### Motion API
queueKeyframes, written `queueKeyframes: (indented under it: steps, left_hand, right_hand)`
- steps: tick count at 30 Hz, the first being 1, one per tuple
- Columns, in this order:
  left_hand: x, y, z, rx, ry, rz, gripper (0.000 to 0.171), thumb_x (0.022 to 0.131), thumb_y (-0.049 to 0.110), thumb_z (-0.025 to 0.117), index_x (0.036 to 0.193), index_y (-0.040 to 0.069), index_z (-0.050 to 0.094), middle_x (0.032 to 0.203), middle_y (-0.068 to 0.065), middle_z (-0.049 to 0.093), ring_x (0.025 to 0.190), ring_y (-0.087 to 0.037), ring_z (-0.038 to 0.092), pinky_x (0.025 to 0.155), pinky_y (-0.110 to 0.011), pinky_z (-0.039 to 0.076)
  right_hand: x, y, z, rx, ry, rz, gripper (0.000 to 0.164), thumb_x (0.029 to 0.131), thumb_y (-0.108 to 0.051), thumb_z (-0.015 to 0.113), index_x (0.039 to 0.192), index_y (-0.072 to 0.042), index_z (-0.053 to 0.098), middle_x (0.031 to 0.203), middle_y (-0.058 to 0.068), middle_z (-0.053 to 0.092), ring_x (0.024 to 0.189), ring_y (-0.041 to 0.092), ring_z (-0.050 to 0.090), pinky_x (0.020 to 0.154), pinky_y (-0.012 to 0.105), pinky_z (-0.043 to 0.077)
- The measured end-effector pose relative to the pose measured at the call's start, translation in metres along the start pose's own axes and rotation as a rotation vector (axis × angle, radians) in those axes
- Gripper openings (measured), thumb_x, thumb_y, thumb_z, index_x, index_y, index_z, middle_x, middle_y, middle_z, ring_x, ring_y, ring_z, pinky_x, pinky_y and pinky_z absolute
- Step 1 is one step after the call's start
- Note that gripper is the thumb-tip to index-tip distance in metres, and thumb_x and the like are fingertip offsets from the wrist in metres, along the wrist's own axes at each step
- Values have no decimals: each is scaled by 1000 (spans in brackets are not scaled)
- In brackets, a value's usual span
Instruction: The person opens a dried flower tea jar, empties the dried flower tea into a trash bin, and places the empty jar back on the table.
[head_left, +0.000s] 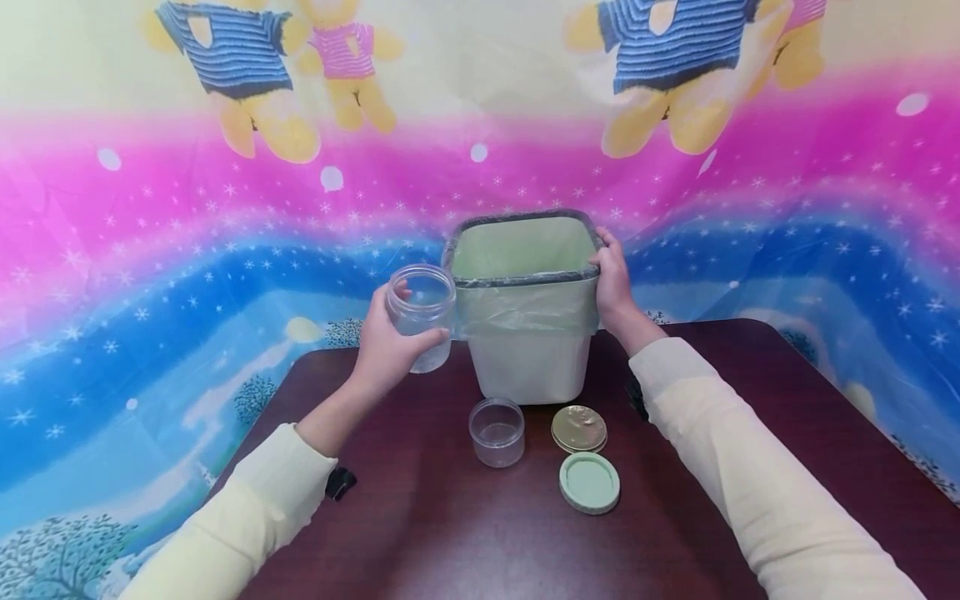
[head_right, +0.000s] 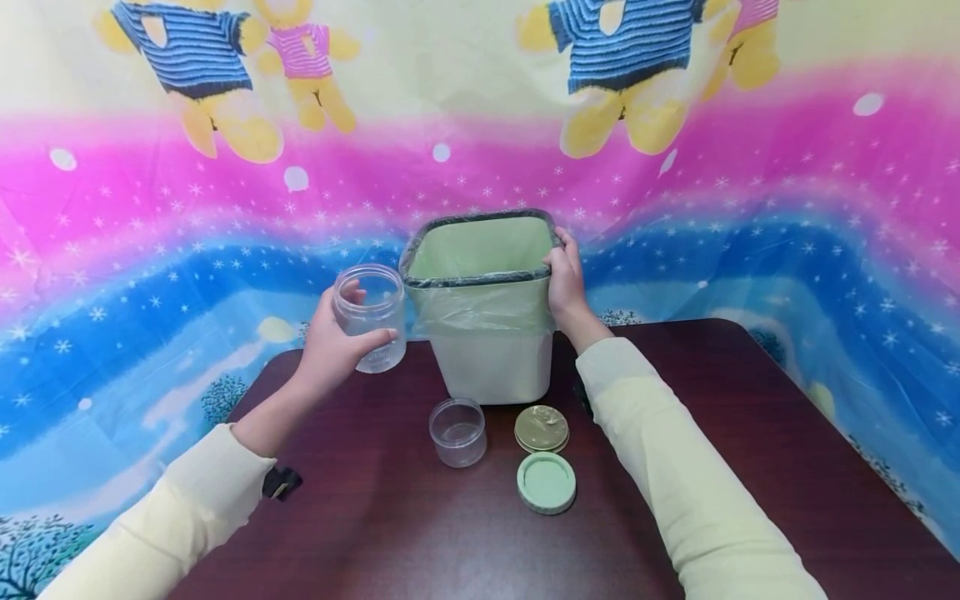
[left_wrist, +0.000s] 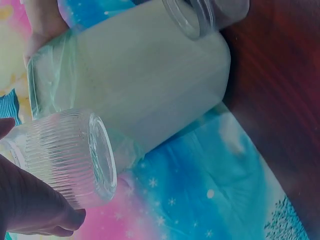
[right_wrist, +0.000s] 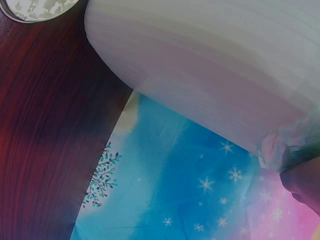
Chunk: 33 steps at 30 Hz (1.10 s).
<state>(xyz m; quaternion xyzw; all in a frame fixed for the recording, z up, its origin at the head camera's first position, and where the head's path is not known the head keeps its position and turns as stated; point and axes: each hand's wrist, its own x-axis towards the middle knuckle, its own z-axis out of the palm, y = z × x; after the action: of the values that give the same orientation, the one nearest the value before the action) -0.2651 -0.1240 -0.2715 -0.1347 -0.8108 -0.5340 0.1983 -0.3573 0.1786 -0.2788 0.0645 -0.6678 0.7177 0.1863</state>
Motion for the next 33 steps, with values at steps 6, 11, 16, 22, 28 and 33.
queueKeyframes:
  steps: [6, 11, 16, 22, 28, 33]
  left_hand:
    - [-10, -3, 4, -88, -40, -79, 81, 72, 13, 84, 138, 3, 38, 132, -16, 47, 116, -26, 47, 95, -46, 43]
    - [-19, -5, 9, -155, -76, -136, 78, 72, 11, 83, 137, 4, 40, 129, -15, 49, 115, -27, 49, 96, -45, 44]
    - [-31, -6, 15, -212, -127, -153, 75, 73, 7, 81, 136, 4, 41, 128, -14, 52, 114, -28, 52, 95, -44, 45]
    - [-45, -8, 24, -262, -219, -131, 73, 72, 6, 80, 136, 3, 43, 126, -16, 54, 112, -30, 54, 94, -46, 46]
    - [-57, -14, 34, -283, -300, -133, 71, 73, 6, 80, 135, 3, 45, 126, -17, 55, 111, -29, 56, 95, -44, 46]
    - [-64, -17, 41, -271, -341, -121, 72, 73, 6, 81, 136, 1, 45, 126, -17, 56, 111, -27, 56, 95, -43, 45]
  right_hand:
    - [0, 0, 0, -2, -1, -1, 66, 88, -9, 28, 153, -8, 21, 158, 7, 19, 140, 28, 22, 108, 39, 22]
    - [-1, 1, -1, -7, 0, 7, 66, 87, -9, 29, 153, -8, 22, 157, 8, 20, 138, 30, 24, 107, 39, 24]
    - [-1, 1, -1, -16, -2, 8, 66, 87, -10, 29, 153, -9, 22, 157, 8, 21, 137, 30, 24, 106, 38, 24]
    - [0, 1, -1, -4, 1, 2, 66, 87, -9, 29, 153, -8, 22, 156, 9, 22, 136, 31, 26, 104, 37, 26]
    - [-1, 0, 0, 2, -1, 10, 65, 88, -10, 29, 153, -8, 21, 155, 9, 24, 133, 31, 28, 102, 35, 28]
    - [-1, -1, 0, 2, -2, 7, 65, 88, -9, 28, 153, -7, 21, 155, 10, 24, 133, 31, 28, 102, 36, 28]
